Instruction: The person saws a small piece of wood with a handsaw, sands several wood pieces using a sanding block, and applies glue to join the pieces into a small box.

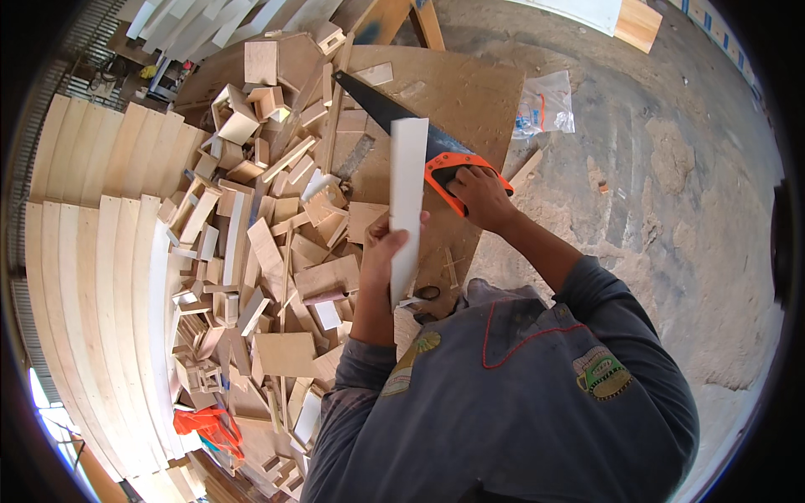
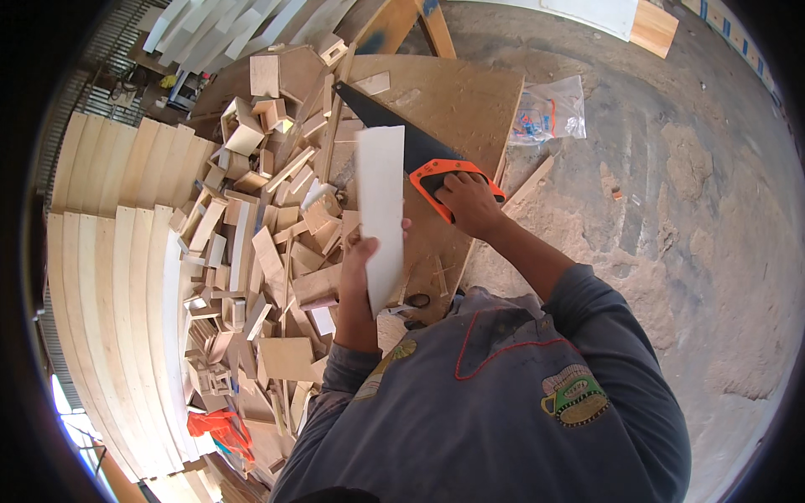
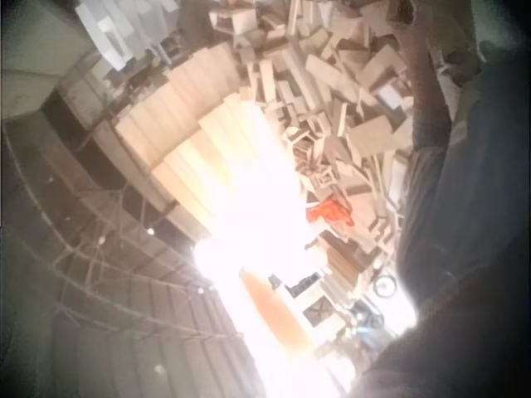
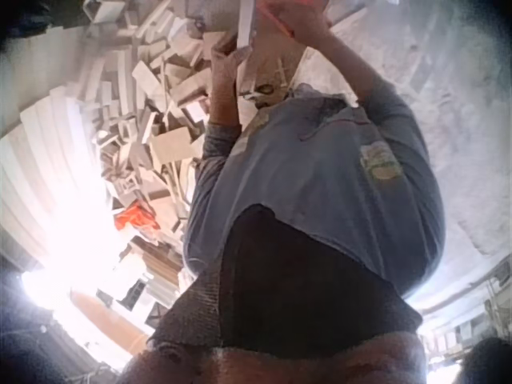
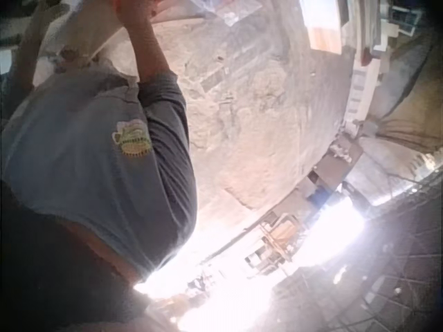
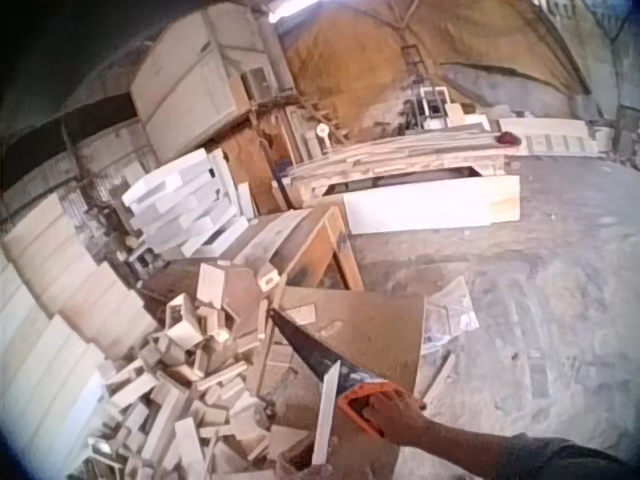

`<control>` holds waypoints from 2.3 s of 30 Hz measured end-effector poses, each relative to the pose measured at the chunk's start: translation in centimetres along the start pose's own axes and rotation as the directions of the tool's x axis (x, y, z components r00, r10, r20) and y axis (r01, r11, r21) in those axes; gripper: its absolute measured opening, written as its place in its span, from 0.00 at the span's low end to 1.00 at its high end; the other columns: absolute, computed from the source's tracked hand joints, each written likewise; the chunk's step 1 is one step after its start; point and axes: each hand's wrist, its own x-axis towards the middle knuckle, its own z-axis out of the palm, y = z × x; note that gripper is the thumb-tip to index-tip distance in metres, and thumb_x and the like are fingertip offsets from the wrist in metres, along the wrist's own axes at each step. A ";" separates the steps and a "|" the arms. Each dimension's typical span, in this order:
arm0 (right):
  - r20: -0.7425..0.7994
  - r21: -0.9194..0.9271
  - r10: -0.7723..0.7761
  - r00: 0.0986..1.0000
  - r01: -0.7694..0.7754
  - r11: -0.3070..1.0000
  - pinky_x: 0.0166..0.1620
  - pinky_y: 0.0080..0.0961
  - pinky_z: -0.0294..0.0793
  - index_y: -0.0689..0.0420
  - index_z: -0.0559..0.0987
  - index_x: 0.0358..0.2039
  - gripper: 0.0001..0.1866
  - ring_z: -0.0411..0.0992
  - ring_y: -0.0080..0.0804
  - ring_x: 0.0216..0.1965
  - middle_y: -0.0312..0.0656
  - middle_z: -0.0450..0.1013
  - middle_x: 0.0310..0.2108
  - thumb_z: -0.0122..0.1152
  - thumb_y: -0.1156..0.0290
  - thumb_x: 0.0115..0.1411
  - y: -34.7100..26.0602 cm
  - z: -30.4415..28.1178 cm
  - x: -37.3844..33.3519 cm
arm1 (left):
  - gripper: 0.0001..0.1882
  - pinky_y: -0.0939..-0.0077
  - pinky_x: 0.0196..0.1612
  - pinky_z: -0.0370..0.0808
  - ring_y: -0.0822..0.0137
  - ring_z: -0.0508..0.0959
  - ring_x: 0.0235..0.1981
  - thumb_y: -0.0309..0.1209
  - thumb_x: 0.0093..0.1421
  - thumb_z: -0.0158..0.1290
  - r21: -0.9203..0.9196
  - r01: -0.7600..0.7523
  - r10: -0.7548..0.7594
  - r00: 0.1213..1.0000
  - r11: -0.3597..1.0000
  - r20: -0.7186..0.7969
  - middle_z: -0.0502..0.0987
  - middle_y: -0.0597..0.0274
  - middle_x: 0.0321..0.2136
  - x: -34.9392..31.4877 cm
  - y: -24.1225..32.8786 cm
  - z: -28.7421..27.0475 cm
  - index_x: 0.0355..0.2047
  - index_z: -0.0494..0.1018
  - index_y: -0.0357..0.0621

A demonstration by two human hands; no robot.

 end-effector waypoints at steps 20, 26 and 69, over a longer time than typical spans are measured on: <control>0.554 0.833 0.412 0.724 -0.479 -0.279 0.44 0.32 0.81 0.60 0.69 0.57 0.32 0.76 0.35 0.47 0.43 0.74 0.49 0.72 0.68 0.54 -2.2 -9.4 -3.7 | 0.27 0.71 0.34 0.76 0.66 0.79 0.29 0.39 0.51 0.68 0.830 -0.156 0.223 0.974 0.536 0.040 0.81 0.53 0.32 -0.8 0.0 4.1 0.45 0.73 0.34; 0.568 0.816 0.408 0.715 -0.421 -0.397 0.55 0.37 0.73 0.61 0.65 0.60 0.33 0.70 0.36 0.56 0.44 0.70 0.54 0.69 0.70 0.57 -3.9 -9.8 -5.6 | 0.12 0.79 0.36 0.76 0.76 0.78 0.33 0.27 0.57 0.63 0.686 -0.158 0.109 0.987 0.710 0.114 0.80 0.61 0.31 -2.3 -0.8 5.4 0.37 0.74 0.32; 0.200 0.076 0.472 0.859 -0.494 0.866 0.51 0.51 0.69 0.37 0.58 0.66 0.55 0.65 0.53 0.55 0.49 0.62 0.52 0.78 0.65 0.36 -4.0 -3.3 -4.8 | 0.19 0.75 0.43 0.77 0.68 0.79 0.41 0.30 0.60 0.59 0.061 0.367 -0.295 0.826 0.928 -0.480 0.79 0.58 0.42 -9.9 -8.2 0.0 0.49 0.72 0.33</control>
